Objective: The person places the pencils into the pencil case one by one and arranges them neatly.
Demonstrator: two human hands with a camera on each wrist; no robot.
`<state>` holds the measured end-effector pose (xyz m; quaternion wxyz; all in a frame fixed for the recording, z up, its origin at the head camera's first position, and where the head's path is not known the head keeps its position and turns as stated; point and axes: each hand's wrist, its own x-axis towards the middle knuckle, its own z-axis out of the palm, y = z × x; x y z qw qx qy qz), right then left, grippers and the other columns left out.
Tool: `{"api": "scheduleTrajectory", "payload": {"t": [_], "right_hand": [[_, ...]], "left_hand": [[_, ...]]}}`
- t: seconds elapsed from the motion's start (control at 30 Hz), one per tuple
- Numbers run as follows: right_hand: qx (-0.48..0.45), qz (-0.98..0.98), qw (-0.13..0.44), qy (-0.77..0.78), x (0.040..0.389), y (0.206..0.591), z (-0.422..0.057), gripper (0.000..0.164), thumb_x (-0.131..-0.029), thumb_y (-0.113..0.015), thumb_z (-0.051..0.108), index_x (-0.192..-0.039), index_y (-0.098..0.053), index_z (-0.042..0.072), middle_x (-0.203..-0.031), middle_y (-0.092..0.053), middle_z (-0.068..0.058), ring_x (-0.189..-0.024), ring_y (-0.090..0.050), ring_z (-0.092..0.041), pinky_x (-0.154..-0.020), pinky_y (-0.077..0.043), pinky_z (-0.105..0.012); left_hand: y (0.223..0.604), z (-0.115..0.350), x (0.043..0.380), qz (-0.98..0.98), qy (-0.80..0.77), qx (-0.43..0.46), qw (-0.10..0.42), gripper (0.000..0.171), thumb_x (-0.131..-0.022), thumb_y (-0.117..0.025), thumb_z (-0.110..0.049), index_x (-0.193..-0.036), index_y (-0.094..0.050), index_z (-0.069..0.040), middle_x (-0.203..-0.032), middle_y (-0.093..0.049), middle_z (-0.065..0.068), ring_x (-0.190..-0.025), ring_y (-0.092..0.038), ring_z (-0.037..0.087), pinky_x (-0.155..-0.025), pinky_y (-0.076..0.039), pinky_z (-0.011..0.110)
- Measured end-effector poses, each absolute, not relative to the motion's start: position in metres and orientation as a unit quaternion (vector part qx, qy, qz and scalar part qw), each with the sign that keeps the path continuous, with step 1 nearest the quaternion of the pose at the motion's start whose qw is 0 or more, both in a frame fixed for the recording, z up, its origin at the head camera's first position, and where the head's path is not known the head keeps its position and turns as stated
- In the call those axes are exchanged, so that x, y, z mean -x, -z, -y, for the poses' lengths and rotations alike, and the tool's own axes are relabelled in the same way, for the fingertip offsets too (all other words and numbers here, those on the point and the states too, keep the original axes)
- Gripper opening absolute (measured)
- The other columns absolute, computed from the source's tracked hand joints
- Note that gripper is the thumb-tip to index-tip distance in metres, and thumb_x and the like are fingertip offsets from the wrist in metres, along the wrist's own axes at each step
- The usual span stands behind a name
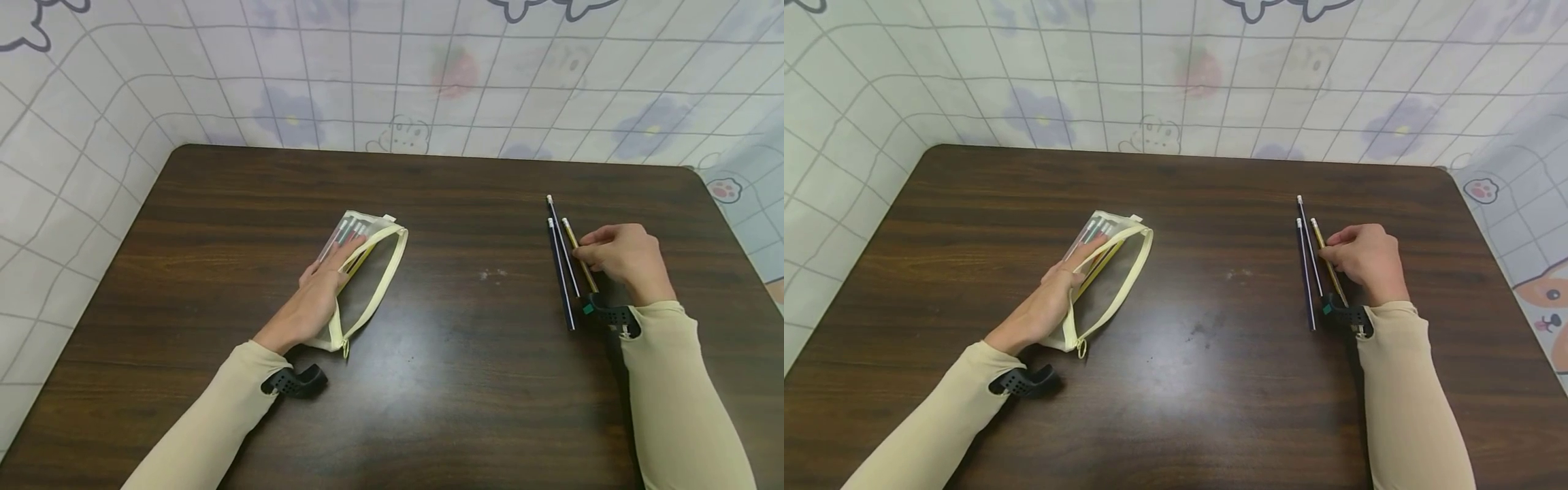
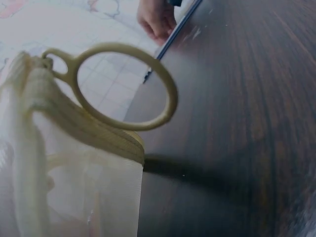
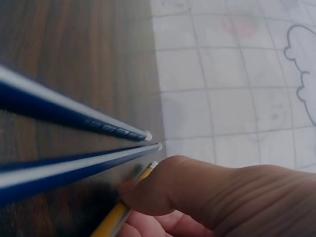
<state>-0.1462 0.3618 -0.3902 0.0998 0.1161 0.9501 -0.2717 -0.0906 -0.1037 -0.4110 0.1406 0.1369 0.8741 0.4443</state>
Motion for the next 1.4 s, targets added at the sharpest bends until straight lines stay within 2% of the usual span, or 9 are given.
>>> {"api": "scheduleTrajectory", "payload": {"t": [0.2,0.37,0.5,0.57,0.7,0.8,0.9,1.1,1.4], "right_hand": [[-0.123,-0.944,0.105,0.286,0.144,0.386,-0.366,0.046,-0.098,-0.062,0.034,-0.126,-0.068,-0.002,-0.099,-0.076,-0.015,-0.070,-0.067,-0.006,-0.079,-0.050,-0.043],[-0.127,-0.933,0.108,0.318,0.142,0.379,-0.368,0.052,-0.102,-0.055,0.038,-0.136,-0.061,0.000,-0.116,-0.068,-0.017,-0.075,-0.067,-0.006,-0.072,-0.051,-0.028],[-0.122,-0.927,0.108,0.338,0.140,0.374,-0.367,0.056,-0.103,-0.053,0.043,-0.139,-0.057,0.000,-0.129,-0.060,-0.019,-0.079,-0.068,-0.005,-0.070,-0.053,-0.022],[-0.119,-0.925,0.105,0.346,0.139,0.371,-0.366,0.056,-0.103,-0.053,0.044,-0.138,-0.056,0.000,-0.126,-0.061,-0.014,-0.080,-0.068,-0.005,-0.071,-0.055,-0.022],[-0.111,-0.920,0.099,0.362,0.137,0.367,-0.361,0.056,-0.103,-0.055,0.044,-0.136,-0.056,0.000,-0.106,-0.064,0.009,-0.078,-0.068,-0.006,-0.072,-0.057,-0.022],[-0.098,-0.908,0.094,0.397,0.137,0.364,-0.355,0.050,-0.103,-0.058,0.038,-0.134,-0.056,-0.002,-0.094,-0.063,0.023,-0.077,-0.068,-0.004,-0.072,-0.059,-0.021],[-0.080,-0.894,0.090,0.432,0.137,0.362,-0.348,0.044,-0.103,-0.059,0.031,-0.130,-0.055,-0.004,-0.091,-0.065,0.026,-0.075,-0.069,-0.002,-0.072,-0.060,-0.022],[-0.070,-0.875,0.083,0.471,0.136,0.360,-0.333,0.037,-0.103,-0.059,0.026,-0.124,-0.055,-0.004,-0.090,-0.066,0.023,-0.076,-0.069,-0.001,-0.072,-0.061,-0.024],[-0.056,-0.855,0.110,0.504,0.136,0.363,-0.308,0.035,-0.103,-0.059,0.024,-0.126,-0.056,-0.002,-0.098,-0.069,0.012,-0.079,-0.068,-0.007,-0.076,-0.062,-0.026]], "left_hand": [[0.411,0.100,0.090,-0.887,-0.421,-0.134,0.136,0.065,-0.103,-0.022,-0.021,-0.166,-0.019,-0.038,-0.176,-0.016,-0.007,-0.166,-0.003,0.020,-0.129,-0.002,0.052],[0.412,0.100,0.089,-0.888,-0.422,-0.131,0.131,0.064,-0.103,-0.021,-0.023,-0.165,-0.019,-0.038,-0.175,-0.018,-0.006,-0.166,-0.004,0.021,-0.129,-0.004,0.052],[0.414,0.100,0.089,-0.889,-0.421,-0.136,0.121,0.064,-0.104,-0.021,-0.022,-0.166,-0.020,-0.036,-0.175,-0.020,-0.003,-0.166,-0.005,0.024,-0.128,-0.005,0.054],[0.414,0.100,0.090,-0.890,-0.419,-0.136,0.117,0.064,-0.104,-0.021,-0.021,-0.166,-0.020,-0.035,-0.175,-0.020,-0.003,-0.166,-0.006,0.025,-0.128,-0.006,0.055],[0.415,0.099,0.090,-0.894,-0.412,-0.134,0.110,0.064,-0.103,-0.021,-0.020,-0.166,-0.020,-0.034,-0.175,-0.021,-0.002,-0.165,-0.008,0.026,-0.127,-0.007,0.056],[0.414,0.098,0.090,-0.895,-0.413,-0.131,0.106,0.065,-0.103,-0.022,-0.020,-0.166,-0.021,-0.034,-0.174,-0.022,-0.003,-0.165,-0.009,0.026,-0.127,-0.007,0.056],[0.415,0.097,0.089,-0.896,-0.412,-0.128,0.104,0.064,-0.103,-0.023,-0.020,-0.166,-0.021,-0.035,-0.174,-0.022,-0.005,-0.165,-0.009,0.026,-0.127,-0.007,0.056],[0.414,0.095,0.088,-0.900,-0.406,-0.122,0.103,0.066,-0.102,-0.024,-0.021,-0.165,-0.019,-0.039,-0.174,-0.021,-0.009,-0.165,-0.009,0.023,-0.128,-0.007,0.055],[0.414,0.094,0.086,-0.901,-0.403,-0.138,0.085,0.067,-0.101,-0.024,-0.019,-0.166,-0.021,-0.033,-0.174,-0.023,-0.007,-0.164,-0.017,0.025,-0.128,-0.004,0.057]]}}
